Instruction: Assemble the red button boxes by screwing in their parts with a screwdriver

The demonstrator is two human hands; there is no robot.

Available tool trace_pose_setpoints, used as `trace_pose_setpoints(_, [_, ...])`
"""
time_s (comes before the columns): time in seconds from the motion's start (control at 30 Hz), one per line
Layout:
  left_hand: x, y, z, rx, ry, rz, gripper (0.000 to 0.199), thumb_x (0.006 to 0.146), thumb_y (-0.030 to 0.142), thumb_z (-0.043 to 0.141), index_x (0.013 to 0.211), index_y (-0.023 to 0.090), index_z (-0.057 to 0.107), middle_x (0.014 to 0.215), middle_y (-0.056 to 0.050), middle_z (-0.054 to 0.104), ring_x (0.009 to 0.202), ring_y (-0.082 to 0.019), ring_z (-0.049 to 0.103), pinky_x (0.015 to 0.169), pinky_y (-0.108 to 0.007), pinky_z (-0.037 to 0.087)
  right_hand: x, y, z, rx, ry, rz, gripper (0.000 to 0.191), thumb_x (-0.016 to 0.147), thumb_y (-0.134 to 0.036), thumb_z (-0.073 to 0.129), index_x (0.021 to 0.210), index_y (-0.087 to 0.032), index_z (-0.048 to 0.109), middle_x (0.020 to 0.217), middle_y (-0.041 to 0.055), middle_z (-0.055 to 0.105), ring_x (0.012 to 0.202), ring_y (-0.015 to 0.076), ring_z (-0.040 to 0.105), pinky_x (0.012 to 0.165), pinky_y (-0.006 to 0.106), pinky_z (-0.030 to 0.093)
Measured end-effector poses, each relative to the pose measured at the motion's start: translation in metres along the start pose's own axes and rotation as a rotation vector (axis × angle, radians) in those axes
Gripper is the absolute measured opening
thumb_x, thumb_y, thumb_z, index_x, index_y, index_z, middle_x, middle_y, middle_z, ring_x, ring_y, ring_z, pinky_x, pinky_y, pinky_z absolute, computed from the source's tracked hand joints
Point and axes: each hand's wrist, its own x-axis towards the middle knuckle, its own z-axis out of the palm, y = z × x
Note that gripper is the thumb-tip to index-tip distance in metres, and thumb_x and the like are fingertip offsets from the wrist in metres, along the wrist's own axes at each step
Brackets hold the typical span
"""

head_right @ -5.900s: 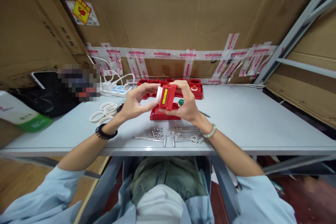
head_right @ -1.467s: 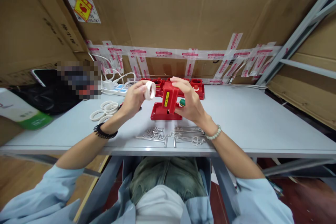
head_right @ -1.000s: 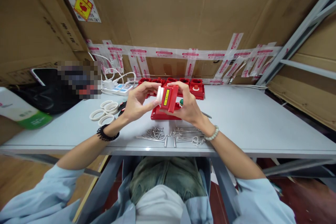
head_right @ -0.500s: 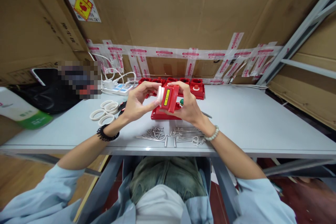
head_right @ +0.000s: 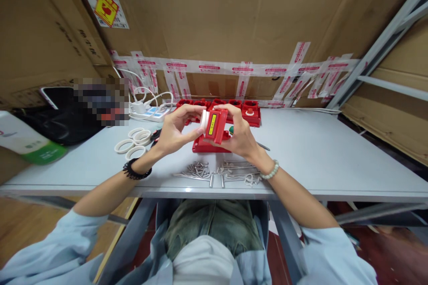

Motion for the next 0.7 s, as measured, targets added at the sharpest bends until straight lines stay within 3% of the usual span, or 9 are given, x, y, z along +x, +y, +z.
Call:
trace_pose_setpoints(0.23, [0.0037,0.0019,-0.0063,-0.025,-0.121,0.100,0.050,0.077,0.027,0.077,0.125,0.024,0.062,0.124,-0.010,0.062,0.115,-0.024,0.059,0.099,-0.040,0.052,0.0024,0.0002,-0.0017,0.030,0.017,0.001,0.084,0.064,-0.046,0.086,0.131,-0.028,0.038,0.122,0.0095,0.060,0.107,0.0267,0.067,0.088,0.043,0.061])
trace_pose_setpoints(0.37, [0.0027,0.0013,-0.0048,-0.049,-0.152,0.093,0.068,0.072,0.032,0.082,0.134,0.029,0.054,0.139,-0.010,0.052,0.127,-0.029,0.052,0.102,-0.043,0.051,0.0028,-0.0024,-0.0012,0.035,0.007,0.024,0.083,0.065,-0.048,0.085,0.130,-0.028,0.038,0.123,0.0096,0.060,0.106,0.0264,0.067,0.087,0.042,0.061])
trace_pose_setpoints(0.43, [0.0013,0.0010,-0.0033,-0.012,-0.128,0.047,0.068,0.074,0.037,0.081,0.134,0.027,0.053,0.137,-0.011,0.053,0.123,-0.028,0.055,0.099,-0.042,0.051,0.0030,-0.0039,-0.0009,0.053,0.006,0.026,0.082,0.065,-0.048,0.085,0.130,-0.029,0.038,0.122,0.0089,0.061,0.105,0.0256,0.068,0.087,0.041,0.061])
trace_pose_setpoints(0.57, [0.0004,0.0020,-0.0031,0.067,-0.080,-0.026,0.039,0.086,0.038,0.069,0.121,0.021,0.061,0.115,-0.010,0.064,0.103,-0.021,0.062,0.093,-0.038,0.052,0.0028,-0.0032,-0.0004,0.064,0.011,0.011,0.084,0.063,-0.047,0.086,0.130,-0.028,0.039,0.121,0.0089,0.061,0.105,0.0253,0.068,0.086,0.041,0.062])
trace_pose_setpoints(0.7, [0.0018,0.0037,-0.0064,0.048,-0.129,0.023,0.049,0.081,0.031,0.074,0.127,0.023,0.060,0.125,-0.010,0.063,0.111,-0.023,0.061,0.096,-0.039,0.052,0.0016,0.0011,-0.0005,0.007,0.008,0.023,0.085,0.063,-0.050,0.085,0.129,-0.028,0.038,0.122,0.0100,0.061,0.104,0.0262,0.068,0.084,0.043,0.062])
